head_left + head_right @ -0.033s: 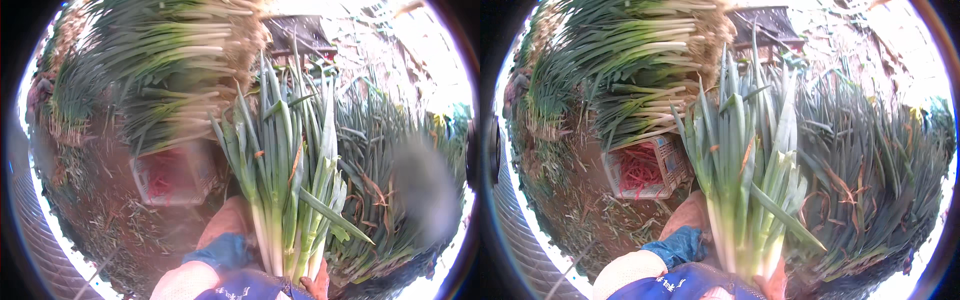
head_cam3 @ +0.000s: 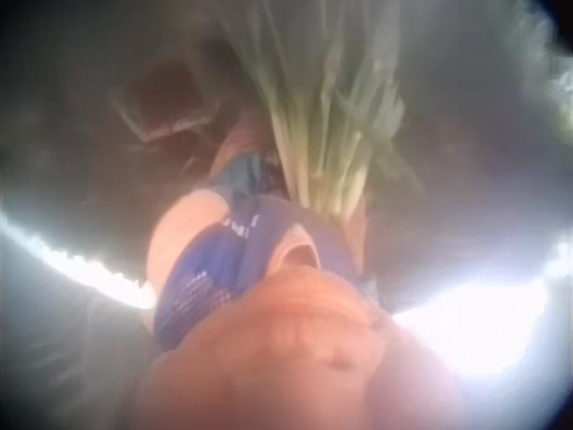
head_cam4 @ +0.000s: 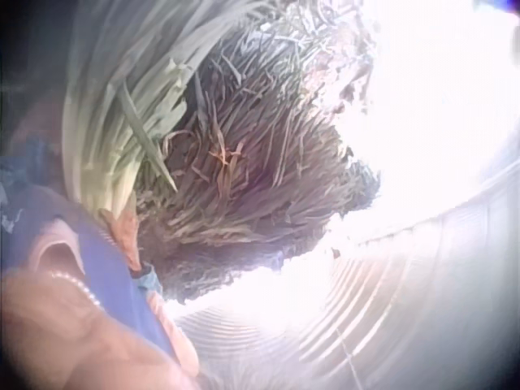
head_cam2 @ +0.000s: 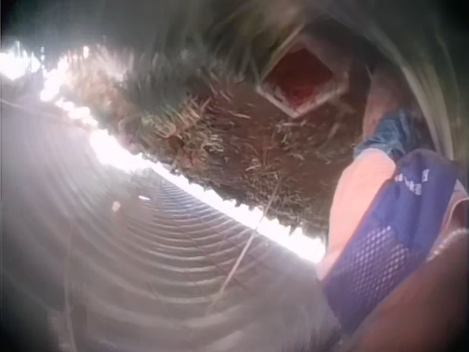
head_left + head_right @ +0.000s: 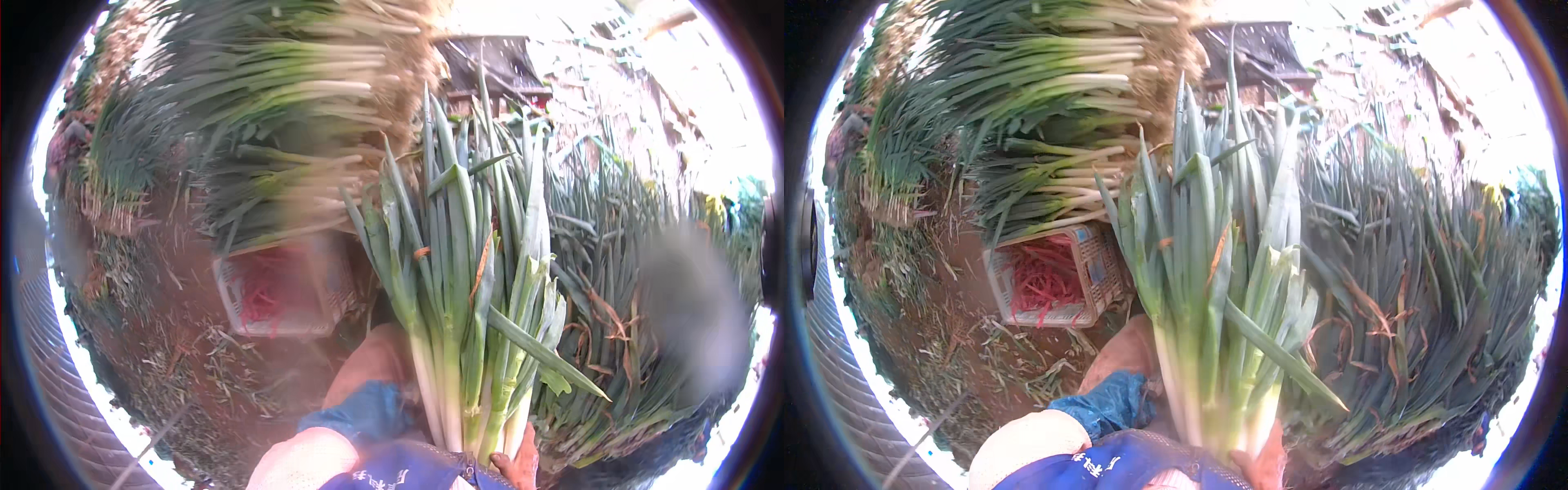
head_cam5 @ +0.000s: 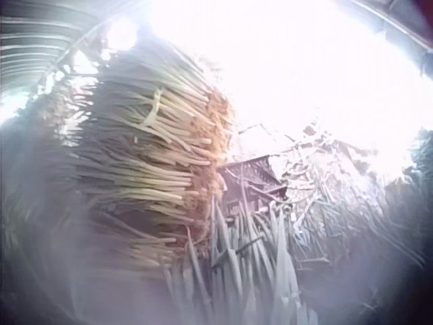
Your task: Sorting and trimming a large pile of green onions or leeks in an agricultural setting.
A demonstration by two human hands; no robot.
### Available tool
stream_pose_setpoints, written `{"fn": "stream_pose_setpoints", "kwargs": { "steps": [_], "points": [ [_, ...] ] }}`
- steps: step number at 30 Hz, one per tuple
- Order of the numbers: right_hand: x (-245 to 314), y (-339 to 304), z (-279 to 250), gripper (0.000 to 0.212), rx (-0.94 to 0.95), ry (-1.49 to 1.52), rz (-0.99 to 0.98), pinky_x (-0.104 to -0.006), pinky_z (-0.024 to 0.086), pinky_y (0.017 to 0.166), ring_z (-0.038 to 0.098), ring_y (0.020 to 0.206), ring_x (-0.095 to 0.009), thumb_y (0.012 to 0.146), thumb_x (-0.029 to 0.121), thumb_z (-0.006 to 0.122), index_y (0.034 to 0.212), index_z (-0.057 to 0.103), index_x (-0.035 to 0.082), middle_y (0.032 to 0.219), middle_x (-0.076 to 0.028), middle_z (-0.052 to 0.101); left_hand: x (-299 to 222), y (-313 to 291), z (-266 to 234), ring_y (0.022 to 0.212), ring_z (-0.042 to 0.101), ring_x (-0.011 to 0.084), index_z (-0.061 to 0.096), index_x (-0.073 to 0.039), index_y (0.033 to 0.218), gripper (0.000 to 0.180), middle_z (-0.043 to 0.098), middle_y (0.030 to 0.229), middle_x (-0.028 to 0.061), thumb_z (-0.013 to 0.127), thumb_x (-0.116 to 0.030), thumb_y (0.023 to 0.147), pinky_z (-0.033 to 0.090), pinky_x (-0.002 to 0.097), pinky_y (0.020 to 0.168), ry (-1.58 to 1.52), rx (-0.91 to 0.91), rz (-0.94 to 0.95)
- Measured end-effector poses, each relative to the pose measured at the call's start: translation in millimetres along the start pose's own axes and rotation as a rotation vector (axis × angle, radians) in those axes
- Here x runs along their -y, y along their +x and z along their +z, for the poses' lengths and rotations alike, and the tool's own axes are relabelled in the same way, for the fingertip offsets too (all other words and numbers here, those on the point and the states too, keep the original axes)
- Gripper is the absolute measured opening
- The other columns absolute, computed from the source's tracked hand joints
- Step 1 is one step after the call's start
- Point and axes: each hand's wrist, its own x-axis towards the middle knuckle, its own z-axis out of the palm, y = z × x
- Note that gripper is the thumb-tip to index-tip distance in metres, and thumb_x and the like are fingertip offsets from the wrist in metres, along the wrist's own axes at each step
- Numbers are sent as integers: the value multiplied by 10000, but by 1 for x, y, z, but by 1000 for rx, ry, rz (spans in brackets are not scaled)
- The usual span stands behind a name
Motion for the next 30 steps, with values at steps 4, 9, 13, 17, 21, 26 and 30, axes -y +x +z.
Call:
{"fn": "stream_pose_setpoints", "kwargs": {
  "steps": [4, 9, 13, 17, 21, 26, 30],
  "points": [
    [36, -18, -16, 1021, -2, -55, -142, -388, 423, 845, 536, 985, -348, 551, 522, 717, 1286, 257, -18, 1088, -225, 514, 11, -18, -11, 766, 534, 243, 548, -39, 1008, 557, 543, 813, 141, 556, -530, 746, 465, 406, 703, -102, -10, 51],
    [50, -38, -29, 1078, -51, -199, -427, -400, 425, 830, 542, 973, -360, 549, 603, 701, 1284, 244, -40, 1082, -240, 512, 8, -35, -29, 769, 535, 246, 548, -39, 1012, 573, 546, 819, 143, 559, -542, 738, 464, 408, 706, -208, -9, 136],
    [113, -59, -35, 1076, 61, -319, -481, -441, 398, 846, 511, 971, -381, 536, 529, 745, 1276, 242, -69, 1072, -253, 494, -16, -48, -54, 770, 535, 250, 548, -39, 1016, 586, 549, 823, 145, 562, -551, 732, 463, 409, 708, -269, -20, 203],
    [199, -45, -25, 1064, 266, -507, -736, -444, 351, 896, 456, 1051, -372, 532, 498, 751, 1277, 244, -67, 1137, -269, 435, -43, -53, -90, 772, 536, 253, 548, -38, 1019, 599, 551, 827, 147, 565, -561, 726, 463, 410, 710, -289, -37, 221],
    [288, -34, -2, 1086, 357, -955, -780, -429, 364, 907, 439, 1065, -407, 554, 562, 704, 1288, 214, -73, 1171, -282, 409, -75, -46, -113, 774, 537, 256, 548, -38, 1022, 612, 554, 831, 149, 568, -570, 719, 462, 411, 712, -285, -36, 207],
    [304, 3, 31, 896, 632, -582, -1043, -431, 420, 813, 490, 934, -392, 610, 448, 677, 1189, 279, -109, 1040, -278, 450, -108, -34, -126, 776, 537, 260, 549, -38, 1026, 628, 557, 837, 152, 571, -582, 711, 461, 413, 714, -278, -27, 191],
    [324, 28, 46, 810, 748, -579, -1195, -420, 449, 763, 524, 873, -391, 667, 382, 644, 1163, 285, -147, 984, -283, 471, -119, -29, -132, 778, 538, 263, 549, -38, 1029, 641, 559, 841, 154, 574, -591, 705, 460, 414, 716, -326, -55, 162]
  ]
}}
